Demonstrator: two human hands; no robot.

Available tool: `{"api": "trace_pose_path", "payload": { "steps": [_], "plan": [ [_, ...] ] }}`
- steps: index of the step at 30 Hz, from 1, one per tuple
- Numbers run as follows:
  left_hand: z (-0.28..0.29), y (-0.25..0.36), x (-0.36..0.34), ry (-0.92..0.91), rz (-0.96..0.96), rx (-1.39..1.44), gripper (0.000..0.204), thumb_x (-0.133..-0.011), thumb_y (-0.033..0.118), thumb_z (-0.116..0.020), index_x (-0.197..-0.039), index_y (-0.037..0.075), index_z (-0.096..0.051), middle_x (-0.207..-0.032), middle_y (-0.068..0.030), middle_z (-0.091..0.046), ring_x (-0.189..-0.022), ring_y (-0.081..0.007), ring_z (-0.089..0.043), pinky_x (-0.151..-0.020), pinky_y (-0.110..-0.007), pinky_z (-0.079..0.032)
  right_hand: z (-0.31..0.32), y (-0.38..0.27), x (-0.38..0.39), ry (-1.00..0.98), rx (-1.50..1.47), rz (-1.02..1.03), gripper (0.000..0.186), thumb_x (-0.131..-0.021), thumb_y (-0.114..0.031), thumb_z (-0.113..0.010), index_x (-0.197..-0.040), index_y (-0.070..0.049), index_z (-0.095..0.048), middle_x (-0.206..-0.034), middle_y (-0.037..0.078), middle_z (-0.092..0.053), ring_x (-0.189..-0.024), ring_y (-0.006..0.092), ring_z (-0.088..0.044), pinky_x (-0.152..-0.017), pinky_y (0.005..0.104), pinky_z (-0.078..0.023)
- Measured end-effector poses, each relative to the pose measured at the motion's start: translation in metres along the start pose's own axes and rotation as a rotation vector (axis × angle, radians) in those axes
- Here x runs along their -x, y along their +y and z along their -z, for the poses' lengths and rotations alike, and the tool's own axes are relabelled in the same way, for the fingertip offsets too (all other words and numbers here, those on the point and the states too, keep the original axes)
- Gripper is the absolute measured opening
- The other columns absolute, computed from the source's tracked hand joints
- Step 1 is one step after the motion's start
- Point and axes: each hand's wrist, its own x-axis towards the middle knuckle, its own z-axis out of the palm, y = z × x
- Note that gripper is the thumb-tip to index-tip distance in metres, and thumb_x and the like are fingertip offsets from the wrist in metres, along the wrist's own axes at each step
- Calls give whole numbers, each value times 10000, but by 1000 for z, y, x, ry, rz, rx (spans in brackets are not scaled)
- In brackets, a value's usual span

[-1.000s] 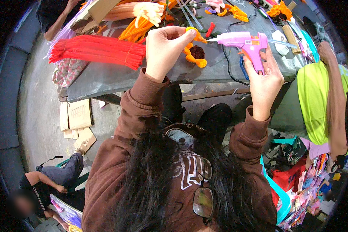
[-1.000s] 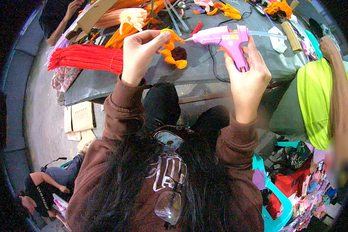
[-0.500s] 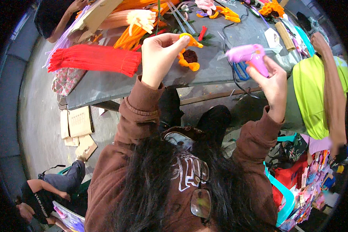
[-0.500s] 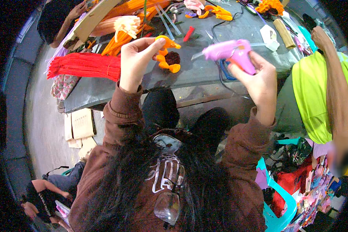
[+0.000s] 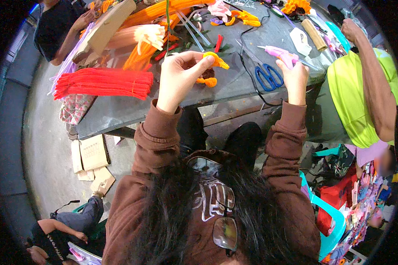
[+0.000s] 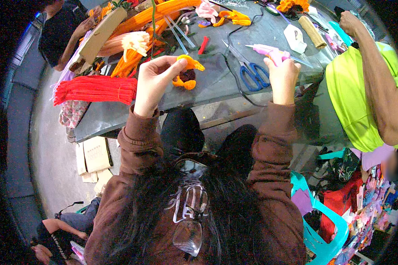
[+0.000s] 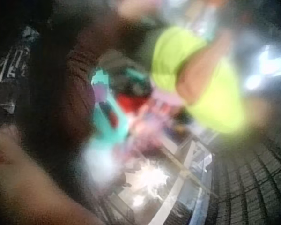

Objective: The person constructs artificial flowers by applying hot glue to pipe cleaner petals and attaching them to a central core.

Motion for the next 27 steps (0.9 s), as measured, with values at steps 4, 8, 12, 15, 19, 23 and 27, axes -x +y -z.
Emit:
{"api": "trace_pose_path", "payload": {
  "steps": [4, 8, 12, 15, 19, 23, 27],
  "plan": [
    [1, 2, 3, -63, 25, -16, 233, -841, 183, -662, -938, -30, -668, -836, -42, -672, -736, -66, -603, -664, -199, -466, 16, -20, 10, -11, 176, -27, 433, -763, -325, -695, -957, 56, -630, -933, 244, -590, -898, 376, -573, -817, 425, -456],
    [3, 1, -3, -153, -108, -194, 211, -828, 162, -667, -923, -26, -675, -833, -63, -673, -722, -76, -600, -658, -209, -467, 42, -43, 19, -108, -610, 289, 235, -855, -219, -602, -999, -39, -650, -961, 152, -635, -877, 238, -607, -778, 348, -471],
    [2, 5, -4, -223, -159, -315, 177, -800, 143, -687, -873, -18, -688, -793, -69, -675, -680, -73, -591, -632, -211, -466, 59, -89, 39, -686, -1185, 335, 158, -850, -132, -626, -944, -6, -638, -871, 38, -648, -825, 78, -583, -731, 242, -473],
    [-1, 11, -2, -251, -117, -328, 166, -787, 132, -698, -853, -20, -691, -741, -55, -673, -640, -70, -583, -599, -210, -463, 56, -92, 34, -836, -1157, 365, 146, -806, -105, -672, -883, 9, -623, -819, 41, -645, -767, 83, -592, -707, 229, -476],
    [0, 14, 0, -274, -81, -367, 153, -777, 117, -701, -845, -20, -690, -702, -40, -666, -619, -60, -572, -582, -202, -459, 51, -96, 31, -914, -1112, 364, 163, -770, -104, -705, -855, -1, -613, -785, 41, -640, -731, 89, -599, -692, 225, -481],
    [3, 16, 2, -251, -13, -329, 161, -788, 113, -688, -883, -17, -683, -741, -38, -665, -654, -48, -565, -609, -199, -459, 51, -98, 32, -914, -1150, 331, 210, -765, -98, -701, -934, 0, -625, -799, 44, -647, -734, 89, -602, -664, 222, -478],
    [11, 8, 5, 129, -143, -410, 200, -854, 165, -621, -948, -5, -666, -812, -29, -664, -709, -53, -559, -668, -218, -464, 56, -88, 29, -859, -1217, 261, 269, -790, -99, -668, -1041, -6, -639, -845, 48, -665, -738, 87, -606, -625, 206, -465]
  ]
}}
